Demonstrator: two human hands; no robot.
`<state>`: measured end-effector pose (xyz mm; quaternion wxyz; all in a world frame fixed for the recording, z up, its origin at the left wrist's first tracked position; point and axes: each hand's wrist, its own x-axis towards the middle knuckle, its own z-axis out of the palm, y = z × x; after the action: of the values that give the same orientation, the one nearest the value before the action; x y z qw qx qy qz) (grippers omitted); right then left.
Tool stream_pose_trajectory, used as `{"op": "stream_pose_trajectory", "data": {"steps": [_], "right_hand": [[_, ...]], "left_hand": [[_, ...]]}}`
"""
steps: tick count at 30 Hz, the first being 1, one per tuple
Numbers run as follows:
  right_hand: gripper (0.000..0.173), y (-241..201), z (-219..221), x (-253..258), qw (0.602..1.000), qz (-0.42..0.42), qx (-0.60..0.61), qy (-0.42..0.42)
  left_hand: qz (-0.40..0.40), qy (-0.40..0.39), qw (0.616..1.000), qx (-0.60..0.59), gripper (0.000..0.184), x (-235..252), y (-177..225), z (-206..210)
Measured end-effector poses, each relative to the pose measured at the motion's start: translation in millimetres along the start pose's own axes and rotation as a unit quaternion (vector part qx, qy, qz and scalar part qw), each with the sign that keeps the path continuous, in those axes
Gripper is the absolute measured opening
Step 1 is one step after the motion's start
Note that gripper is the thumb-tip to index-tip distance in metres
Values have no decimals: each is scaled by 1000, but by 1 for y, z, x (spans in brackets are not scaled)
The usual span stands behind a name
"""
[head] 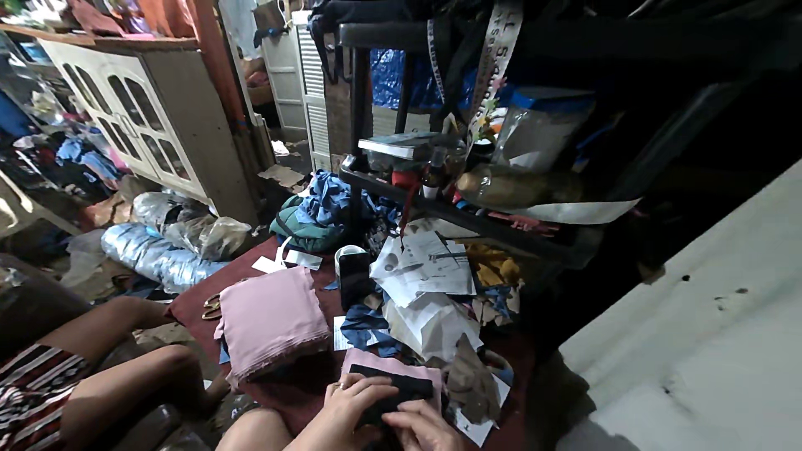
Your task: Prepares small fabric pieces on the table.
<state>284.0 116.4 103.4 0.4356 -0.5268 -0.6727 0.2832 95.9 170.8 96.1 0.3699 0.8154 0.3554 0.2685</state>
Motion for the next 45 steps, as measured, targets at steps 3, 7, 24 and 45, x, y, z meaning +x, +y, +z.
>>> {"op": "stream_pose_trajectory", "data": {"steps": [3,7,24,45], "right_hand": [[17,0,-8,-4,999,8,24,33],[21,29,-19,-6,988,137,14,71],[42,58,-22,41,958,283,-18,31],[30,54,-31,11,962,272,-29,6]], "left_hand": [[-22,-84,996,-13,23,12,-5,-9],[-106,-136,985,-20,23,26,-4,-16],[-353,54,934,-15,32,40,-29,-6],[-347,100,932,-23,37,15,-23,-5]]}}
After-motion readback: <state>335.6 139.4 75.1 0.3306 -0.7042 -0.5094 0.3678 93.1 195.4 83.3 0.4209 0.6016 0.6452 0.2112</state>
